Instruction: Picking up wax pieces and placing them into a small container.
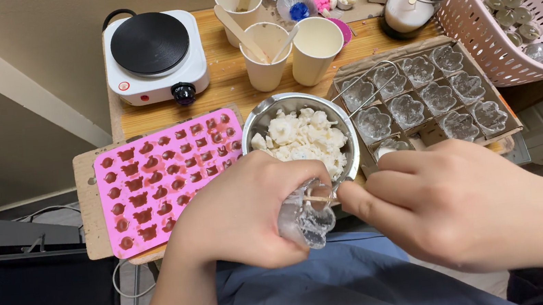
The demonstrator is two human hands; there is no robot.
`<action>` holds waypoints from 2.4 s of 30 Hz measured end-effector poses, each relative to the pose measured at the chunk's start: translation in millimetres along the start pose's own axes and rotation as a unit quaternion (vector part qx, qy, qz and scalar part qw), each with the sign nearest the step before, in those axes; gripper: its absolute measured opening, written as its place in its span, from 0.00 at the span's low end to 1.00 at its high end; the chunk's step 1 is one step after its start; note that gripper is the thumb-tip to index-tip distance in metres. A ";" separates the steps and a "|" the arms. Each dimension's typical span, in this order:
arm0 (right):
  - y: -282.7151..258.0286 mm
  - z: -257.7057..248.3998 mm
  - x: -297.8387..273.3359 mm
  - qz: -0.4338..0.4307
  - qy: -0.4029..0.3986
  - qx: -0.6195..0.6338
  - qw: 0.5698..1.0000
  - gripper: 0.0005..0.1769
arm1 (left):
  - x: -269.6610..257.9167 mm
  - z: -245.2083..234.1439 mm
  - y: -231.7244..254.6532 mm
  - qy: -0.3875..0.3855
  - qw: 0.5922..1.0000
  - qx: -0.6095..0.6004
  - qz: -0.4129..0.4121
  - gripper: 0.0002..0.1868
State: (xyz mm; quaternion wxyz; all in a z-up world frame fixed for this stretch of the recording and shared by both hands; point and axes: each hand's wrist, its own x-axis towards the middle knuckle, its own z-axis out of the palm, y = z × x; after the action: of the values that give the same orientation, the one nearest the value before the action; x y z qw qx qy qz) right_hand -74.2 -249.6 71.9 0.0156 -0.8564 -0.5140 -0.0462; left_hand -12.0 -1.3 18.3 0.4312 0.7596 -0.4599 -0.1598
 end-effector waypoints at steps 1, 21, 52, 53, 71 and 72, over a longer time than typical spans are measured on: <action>0.6 4.6 -0.6 0.000 0.000 0.000 1.000 0.30 | -0.2 2.4 -0.9 0.000 1.000 0.000 0.000 0.19; -20.3 47.6 2.3 0.173 0.193 0.315 0.913 0.12 | -1.6 15.8 6.3 0.208 0.955 0.204 0.053 0.20; 4.3 102.3 2.1 0.398 0.314 0.299 0.808 0.12 | -17.8 40.8 -70.1 0.343 0.929 0.078 0.118 0.31; 1.6 98.8 7.1 0.387 0.266 0.200 0.860 0.12 | -18.1 40.5 -70.6 0.353 0.925 0.075 0.117 0.31; -32.3 69.8 11.3 0.301 0.340 0.109 0.884 0.14 | -12.9 46.7 -56.3 0.365 0.919 0.126 0.077 0.32; -33.8 67.5 16.3 0.280 0.321 0.089 0.900 0.14 | -11.3 47.1 -55.6 0.357 0.919 0.144 0.081 0.34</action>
State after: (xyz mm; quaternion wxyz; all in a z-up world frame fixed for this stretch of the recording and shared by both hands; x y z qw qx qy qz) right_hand -92.1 -214.2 5.6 0.2682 -0.8989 -0.2218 -0.2661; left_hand -16.9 -4.3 -55.3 0.4643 0.7800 -0.3536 0.2259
